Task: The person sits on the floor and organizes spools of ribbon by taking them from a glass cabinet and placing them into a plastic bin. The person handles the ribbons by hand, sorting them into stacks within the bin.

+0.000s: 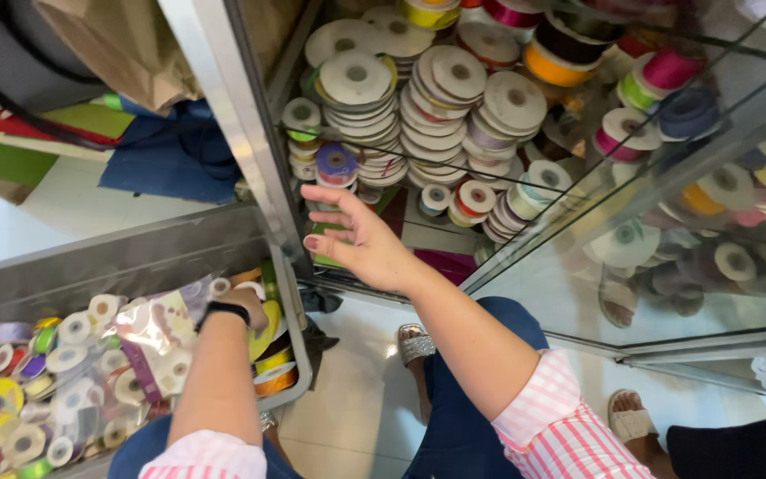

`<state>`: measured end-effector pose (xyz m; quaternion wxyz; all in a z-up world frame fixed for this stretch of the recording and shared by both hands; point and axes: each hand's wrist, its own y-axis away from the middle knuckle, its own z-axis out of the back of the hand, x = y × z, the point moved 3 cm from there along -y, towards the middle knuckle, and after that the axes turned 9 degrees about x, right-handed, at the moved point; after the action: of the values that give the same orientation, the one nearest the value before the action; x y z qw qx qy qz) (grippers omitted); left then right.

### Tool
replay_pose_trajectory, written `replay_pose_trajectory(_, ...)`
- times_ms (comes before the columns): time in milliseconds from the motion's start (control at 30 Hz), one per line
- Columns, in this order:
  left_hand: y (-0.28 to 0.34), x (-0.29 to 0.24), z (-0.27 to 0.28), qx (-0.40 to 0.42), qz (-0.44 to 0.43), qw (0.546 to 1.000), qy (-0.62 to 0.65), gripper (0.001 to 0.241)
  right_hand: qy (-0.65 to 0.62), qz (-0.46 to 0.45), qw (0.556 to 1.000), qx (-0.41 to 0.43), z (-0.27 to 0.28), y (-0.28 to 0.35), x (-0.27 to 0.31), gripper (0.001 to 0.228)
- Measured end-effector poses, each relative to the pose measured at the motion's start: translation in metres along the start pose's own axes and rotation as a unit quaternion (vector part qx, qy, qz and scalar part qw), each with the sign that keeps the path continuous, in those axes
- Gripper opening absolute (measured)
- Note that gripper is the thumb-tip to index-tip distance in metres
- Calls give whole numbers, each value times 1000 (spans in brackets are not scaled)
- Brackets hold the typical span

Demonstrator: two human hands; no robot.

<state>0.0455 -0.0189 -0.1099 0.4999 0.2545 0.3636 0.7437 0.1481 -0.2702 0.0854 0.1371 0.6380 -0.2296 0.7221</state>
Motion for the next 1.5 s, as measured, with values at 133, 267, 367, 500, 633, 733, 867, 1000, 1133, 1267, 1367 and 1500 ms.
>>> replay_pose_trajectory(133,-20,-28,-26,87,-52,986,-132,75,31,-9,999,13,6,2,4,74)
replay_pose_trajectory(267,6,-35,3,40,-44,997,-57,66,62,34,997,-7,9,2,28,69)
replay_pose_trajectory(367,97,-50,51,-35,-124,989,66,56,134,168,974,-69,25,3,61,56)
replay_pose_trajectory(500,177,-62,68,-54,-168,959,220,55,211,158,943,-201,75,-14,121,49)
replay_pose_trajectory(633,137,-54,43,-109,-167,970,141,62,378,110,883,-256,172,-79,111,84)
replay_pose_trajectory(733,135,-61,44,-50,-161,980,106,65,448,48,844,-292,233,-132,90,138)
replay_pose_trajectory(867,133,-70,49,-111,-210,958,158,71,560,-6,767,-314,267,-158,71,140)
replay_pose_trajectory(1000,137,-75,47,-53,-188,972,130,68,581,-35,754,-303,285,-177,51,139)
replay_pose_trajectory(1133,127,-77,40,-61,-189,973,121,66,474,-221,798,-300,304,-192,32,93)
replay_pose_trajectory(1267,131,-79,46,-32,-173,978,116,65,390,-5,870,-302,301,-193,32,58)
replay_pose_trajectory(1367,119,-77,40,-44,-178,977,112,66,451,107,828,-317,298,-193,36,109)
replay_pose_trajectory(1500,106,-77,34,-30,-177,977,117,67,545,73,761,-344,296,-206,35,99)
